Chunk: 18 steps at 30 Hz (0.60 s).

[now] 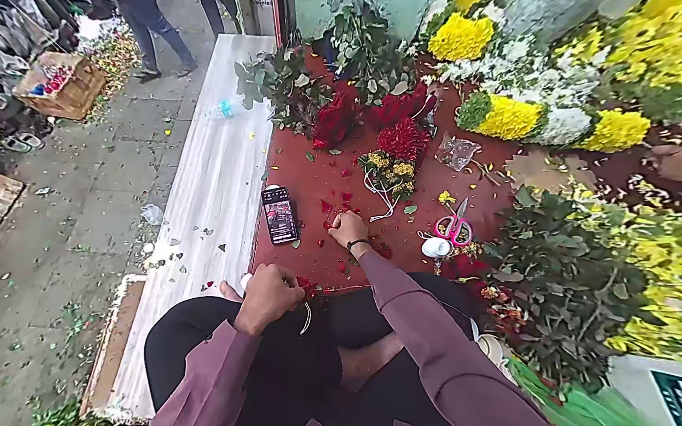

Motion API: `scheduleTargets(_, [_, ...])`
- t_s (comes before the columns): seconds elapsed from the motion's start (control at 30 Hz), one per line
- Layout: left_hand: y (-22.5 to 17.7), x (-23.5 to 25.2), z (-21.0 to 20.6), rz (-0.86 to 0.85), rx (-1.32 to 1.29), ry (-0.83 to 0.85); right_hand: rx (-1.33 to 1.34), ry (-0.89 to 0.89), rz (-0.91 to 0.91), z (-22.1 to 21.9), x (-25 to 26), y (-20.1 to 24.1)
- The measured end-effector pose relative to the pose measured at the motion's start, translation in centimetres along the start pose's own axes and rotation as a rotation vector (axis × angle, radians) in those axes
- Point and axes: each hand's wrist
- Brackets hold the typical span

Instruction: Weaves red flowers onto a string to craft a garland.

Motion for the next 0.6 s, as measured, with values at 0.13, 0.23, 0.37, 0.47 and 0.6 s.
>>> scheduleTargets(0.13, [0.0,-0.1,-0.1,-0.016,-0.008,0.0,0.306,0.087,-0.143,3.3,-1.8,-0.7])
scheduleTargets(0.23, [-0.1,0.0,-0.3,-0.043,-0.01,-0.005,0.564,0.182,-0.169,6.8,-2.6,0.2])
scheduleTargets(0.37, [0.0,-0.1,-0.2,-0.066,-0.011,0.002,0.816,0.241,-0.198,10.0,-5.7,1.3])
scheduleTargets(0.47, [-0.1,-0.1,-0.1,-0.064,-0.002,-0.006,0.934,0.223,-0.222,11.0,-8.0,1.3])
scheduleTargets(0.6, [0.0,0.2,-0.3,-0.062,0.01,-0.013,1.05,0.176,-0.195,10.9,-9.5,0.7])
Point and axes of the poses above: each hand's wrist, its own x-axis towards the middle knuckle, its own z-axis out of the back of the hand, y = z × x, and after that the axes turned 10 degrees about -y, right-handed
